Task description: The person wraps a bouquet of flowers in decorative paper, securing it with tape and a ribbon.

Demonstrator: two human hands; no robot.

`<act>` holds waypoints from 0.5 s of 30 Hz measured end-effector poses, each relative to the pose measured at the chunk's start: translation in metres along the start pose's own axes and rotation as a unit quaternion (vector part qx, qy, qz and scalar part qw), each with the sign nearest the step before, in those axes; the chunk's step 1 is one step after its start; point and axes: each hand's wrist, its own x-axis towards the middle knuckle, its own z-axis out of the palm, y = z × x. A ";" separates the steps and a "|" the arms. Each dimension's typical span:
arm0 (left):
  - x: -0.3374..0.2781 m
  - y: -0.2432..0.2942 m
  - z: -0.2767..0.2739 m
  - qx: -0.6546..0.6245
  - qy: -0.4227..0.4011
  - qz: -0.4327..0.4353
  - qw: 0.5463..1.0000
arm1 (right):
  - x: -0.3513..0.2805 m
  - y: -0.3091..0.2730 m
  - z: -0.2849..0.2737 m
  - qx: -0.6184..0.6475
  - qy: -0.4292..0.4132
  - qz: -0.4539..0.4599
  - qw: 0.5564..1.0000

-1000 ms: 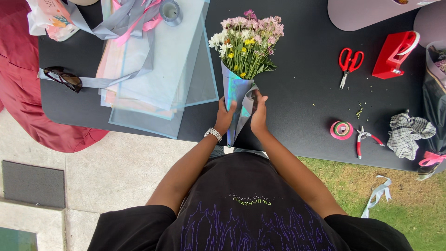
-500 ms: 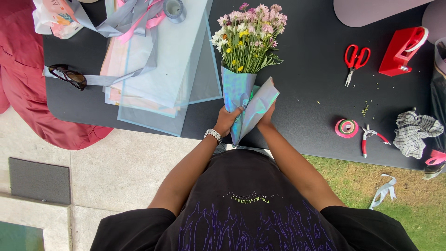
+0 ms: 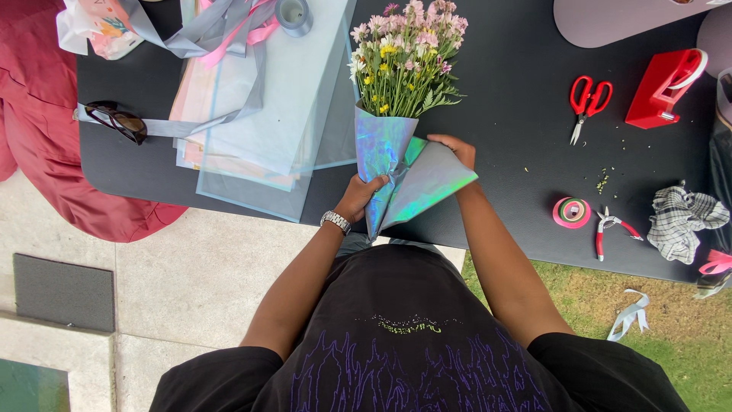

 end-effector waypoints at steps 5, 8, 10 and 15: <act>-0.003 -0.002 -0.007 0.002 -0.006 -0.012 1.000 | 0.004 -0.022 0.014 0.000 0.308 0.011 0.951; 0.000 -0.009 -0.008 0.007 -0.002 -0.007 1.000 | 0.011 0.004 0.028 0.095 0.411 0.139 0.896; 0.002 -0.019 -0.006 0.013 0.000 -0.007 1.000 | -0.001 0.010 0.043 0.144 0.415 0.151 0.886; 0.006 -0.031 0.015 0.076 0.027 0.056 0.995 | -0.103 0.018 0.094 0.439 0.407 0.199 0.776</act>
